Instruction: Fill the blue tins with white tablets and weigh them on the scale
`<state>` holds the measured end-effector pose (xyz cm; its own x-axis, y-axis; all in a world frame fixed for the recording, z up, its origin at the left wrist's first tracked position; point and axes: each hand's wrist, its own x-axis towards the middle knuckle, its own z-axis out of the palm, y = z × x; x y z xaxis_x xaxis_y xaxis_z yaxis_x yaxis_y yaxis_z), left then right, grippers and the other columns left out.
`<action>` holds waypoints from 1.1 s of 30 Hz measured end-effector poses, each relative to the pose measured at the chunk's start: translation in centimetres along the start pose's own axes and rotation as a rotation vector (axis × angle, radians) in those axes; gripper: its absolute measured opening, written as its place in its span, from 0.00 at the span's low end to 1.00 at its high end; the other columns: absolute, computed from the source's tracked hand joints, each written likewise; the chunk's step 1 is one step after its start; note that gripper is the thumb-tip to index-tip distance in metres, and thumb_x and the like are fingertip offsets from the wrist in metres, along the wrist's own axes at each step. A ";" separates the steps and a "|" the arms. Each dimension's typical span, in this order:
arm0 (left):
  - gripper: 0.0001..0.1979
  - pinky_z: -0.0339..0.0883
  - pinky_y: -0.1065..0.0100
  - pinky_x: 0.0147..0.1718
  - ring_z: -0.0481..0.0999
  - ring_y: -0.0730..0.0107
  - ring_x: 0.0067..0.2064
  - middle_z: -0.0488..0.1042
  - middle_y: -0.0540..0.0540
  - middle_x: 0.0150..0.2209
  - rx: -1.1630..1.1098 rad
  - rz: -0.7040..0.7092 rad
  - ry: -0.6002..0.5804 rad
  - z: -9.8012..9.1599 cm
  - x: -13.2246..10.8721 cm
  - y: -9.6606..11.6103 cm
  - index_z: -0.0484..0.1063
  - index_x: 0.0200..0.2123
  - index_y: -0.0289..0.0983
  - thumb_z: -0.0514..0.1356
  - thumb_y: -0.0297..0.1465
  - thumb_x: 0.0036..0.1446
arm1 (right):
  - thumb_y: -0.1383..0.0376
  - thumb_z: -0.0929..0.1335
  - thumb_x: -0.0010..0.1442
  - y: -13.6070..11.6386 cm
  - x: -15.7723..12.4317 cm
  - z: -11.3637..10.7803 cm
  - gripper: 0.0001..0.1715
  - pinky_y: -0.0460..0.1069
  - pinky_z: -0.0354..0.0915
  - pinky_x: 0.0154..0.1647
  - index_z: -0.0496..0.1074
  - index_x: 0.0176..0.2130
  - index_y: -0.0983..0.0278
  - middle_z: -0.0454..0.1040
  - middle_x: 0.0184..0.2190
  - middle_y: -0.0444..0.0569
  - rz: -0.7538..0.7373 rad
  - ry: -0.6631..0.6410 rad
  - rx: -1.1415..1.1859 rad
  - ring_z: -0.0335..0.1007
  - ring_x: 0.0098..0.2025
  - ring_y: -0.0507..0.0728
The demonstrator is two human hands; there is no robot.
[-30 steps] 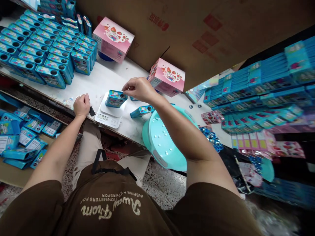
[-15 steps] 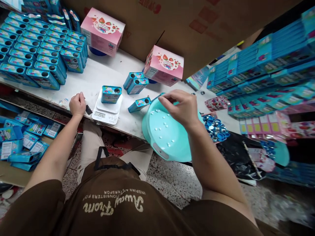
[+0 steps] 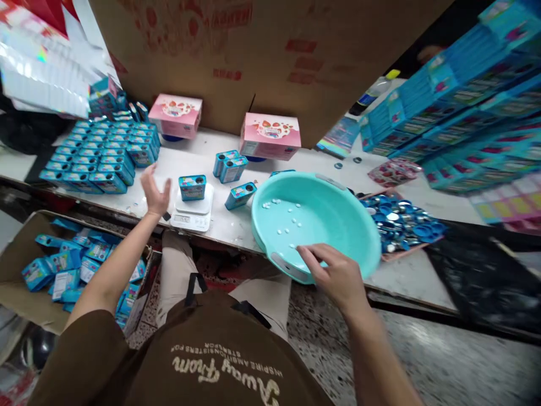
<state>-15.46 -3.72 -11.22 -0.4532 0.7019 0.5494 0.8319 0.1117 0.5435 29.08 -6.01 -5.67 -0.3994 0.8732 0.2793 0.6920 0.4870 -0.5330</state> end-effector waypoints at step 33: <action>0.23 0.59 0.49 0.58 0.67 0.49 0.56 0.71 0.34 0.50 0.378 0.396 -0.454 -1.5 8.8 1.0 0.68 0.50 0.34 0.59 0.46 0.60 | 0.60 0.65 0.66 0.7 -1.5 3.8 0.15 0.53 0.70 0.39 0.75 0.31 0.59 0.79 0.30 0.48 0.011 0.330 0.005 0.76 0.35 0.57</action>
<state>-19.10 1.52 -4.88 0.0163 0.9549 0.2963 0.9979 -0.0341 0.0550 27.87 -7.01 -9.53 -0.1748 0.8382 0.5166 0.6921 0.4778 -0.5410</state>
